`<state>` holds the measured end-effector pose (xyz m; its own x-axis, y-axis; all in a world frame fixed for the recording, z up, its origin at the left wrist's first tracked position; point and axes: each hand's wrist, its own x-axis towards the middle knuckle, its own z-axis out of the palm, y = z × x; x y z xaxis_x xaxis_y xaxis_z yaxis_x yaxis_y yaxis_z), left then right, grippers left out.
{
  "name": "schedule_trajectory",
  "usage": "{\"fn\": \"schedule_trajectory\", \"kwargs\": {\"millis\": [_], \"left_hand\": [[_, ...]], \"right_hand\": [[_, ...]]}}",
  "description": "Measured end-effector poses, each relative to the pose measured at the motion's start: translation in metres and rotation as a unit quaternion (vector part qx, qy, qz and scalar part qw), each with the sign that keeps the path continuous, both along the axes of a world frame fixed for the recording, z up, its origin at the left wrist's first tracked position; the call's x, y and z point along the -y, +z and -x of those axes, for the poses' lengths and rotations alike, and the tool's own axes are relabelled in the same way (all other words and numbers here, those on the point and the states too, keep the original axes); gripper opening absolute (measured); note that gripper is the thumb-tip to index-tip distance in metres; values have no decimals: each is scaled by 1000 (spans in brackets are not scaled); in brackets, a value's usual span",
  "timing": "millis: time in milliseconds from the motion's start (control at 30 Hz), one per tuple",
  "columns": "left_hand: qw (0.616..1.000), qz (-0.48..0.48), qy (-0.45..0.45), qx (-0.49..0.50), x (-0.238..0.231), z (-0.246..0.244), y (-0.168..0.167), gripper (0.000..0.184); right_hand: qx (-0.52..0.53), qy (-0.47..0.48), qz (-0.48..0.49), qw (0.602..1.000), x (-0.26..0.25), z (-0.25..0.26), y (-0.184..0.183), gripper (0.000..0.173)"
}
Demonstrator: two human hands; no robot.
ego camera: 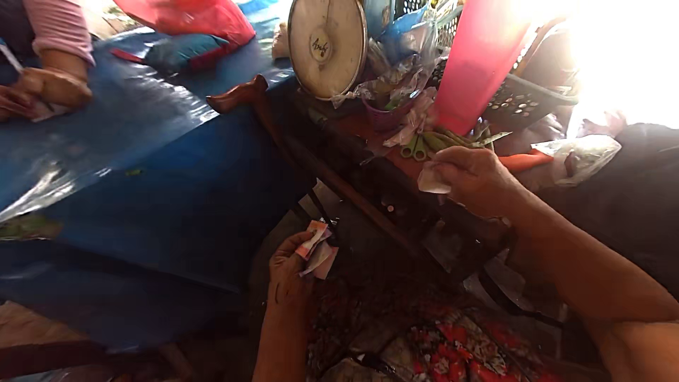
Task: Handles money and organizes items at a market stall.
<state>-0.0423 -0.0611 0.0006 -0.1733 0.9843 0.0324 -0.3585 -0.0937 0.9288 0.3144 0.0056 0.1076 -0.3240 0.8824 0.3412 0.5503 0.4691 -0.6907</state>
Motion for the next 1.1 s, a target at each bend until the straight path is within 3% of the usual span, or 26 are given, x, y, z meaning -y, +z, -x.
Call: {"fn": "schedule_trajectory", "kwargs": {"millis": [233, 367, 533, 700, 833, 1033, 1100], "left_hand": [[997, 76, -3, -10, -4, -31, 1, 28], [998, 61, -12, 11, -1, -28, -9, 35], [999, 48, -10, 7, 7, -29, 4, 49], [997, 71, 1, -20, 3, -29, 11, 26], [999, 38, -14, -32, -5, -31, 19, 24], [999, 7, -20, -41, -16, -33, 35, 30], [999, 8, -23, -42, -17, -38, 41, 30]], "right_hand": [[20, -92, -15, 995, 4, -29, -5, 13], [33, -120, -20, 992, 6, -27, -1, 6], [18, -150, -44, 988, -1, -41, 8, 12], [28, -200, -122, 972, 0, -51, 22, 22], [104, -192, -153, 964, 0, -53, 21, 25], [240, -83, -83, 964, 5, -37, 8, 17], [269, -38, -65, 960, 5, -30, -3, 22]]}}
